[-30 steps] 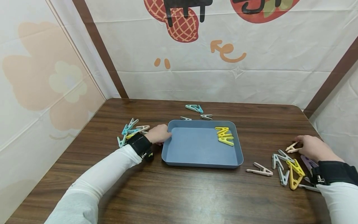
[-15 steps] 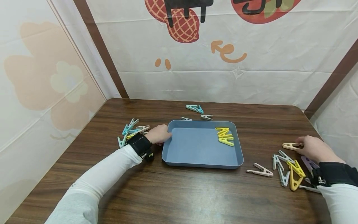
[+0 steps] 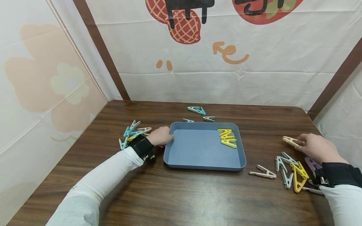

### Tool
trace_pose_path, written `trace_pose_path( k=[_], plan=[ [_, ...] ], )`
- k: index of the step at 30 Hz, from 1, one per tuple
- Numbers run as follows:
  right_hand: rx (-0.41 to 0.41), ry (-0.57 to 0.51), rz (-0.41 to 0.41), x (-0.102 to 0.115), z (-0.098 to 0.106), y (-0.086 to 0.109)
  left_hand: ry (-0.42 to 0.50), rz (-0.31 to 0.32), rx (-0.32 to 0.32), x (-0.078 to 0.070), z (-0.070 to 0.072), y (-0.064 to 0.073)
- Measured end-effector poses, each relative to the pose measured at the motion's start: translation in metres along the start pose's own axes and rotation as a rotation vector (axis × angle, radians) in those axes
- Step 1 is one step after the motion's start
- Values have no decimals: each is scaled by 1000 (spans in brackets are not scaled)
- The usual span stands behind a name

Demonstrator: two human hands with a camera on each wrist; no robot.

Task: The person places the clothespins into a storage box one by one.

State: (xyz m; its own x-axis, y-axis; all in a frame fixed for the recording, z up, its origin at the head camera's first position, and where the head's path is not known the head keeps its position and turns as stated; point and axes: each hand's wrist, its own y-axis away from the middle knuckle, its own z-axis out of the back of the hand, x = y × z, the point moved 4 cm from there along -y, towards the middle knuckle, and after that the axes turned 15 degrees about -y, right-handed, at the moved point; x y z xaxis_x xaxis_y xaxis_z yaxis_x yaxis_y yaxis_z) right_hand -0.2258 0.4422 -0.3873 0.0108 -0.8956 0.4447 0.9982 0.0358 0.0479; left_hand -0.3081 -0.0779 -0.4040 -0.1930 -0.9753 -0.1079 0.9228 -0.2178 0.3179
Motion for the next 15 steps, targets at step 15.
trace_pose_path(
  k=[15],
  plan=[
    [-106, 41, 200, 75, 11, -4, 11, 1, -9, 1, -1, -1]
  ],
)
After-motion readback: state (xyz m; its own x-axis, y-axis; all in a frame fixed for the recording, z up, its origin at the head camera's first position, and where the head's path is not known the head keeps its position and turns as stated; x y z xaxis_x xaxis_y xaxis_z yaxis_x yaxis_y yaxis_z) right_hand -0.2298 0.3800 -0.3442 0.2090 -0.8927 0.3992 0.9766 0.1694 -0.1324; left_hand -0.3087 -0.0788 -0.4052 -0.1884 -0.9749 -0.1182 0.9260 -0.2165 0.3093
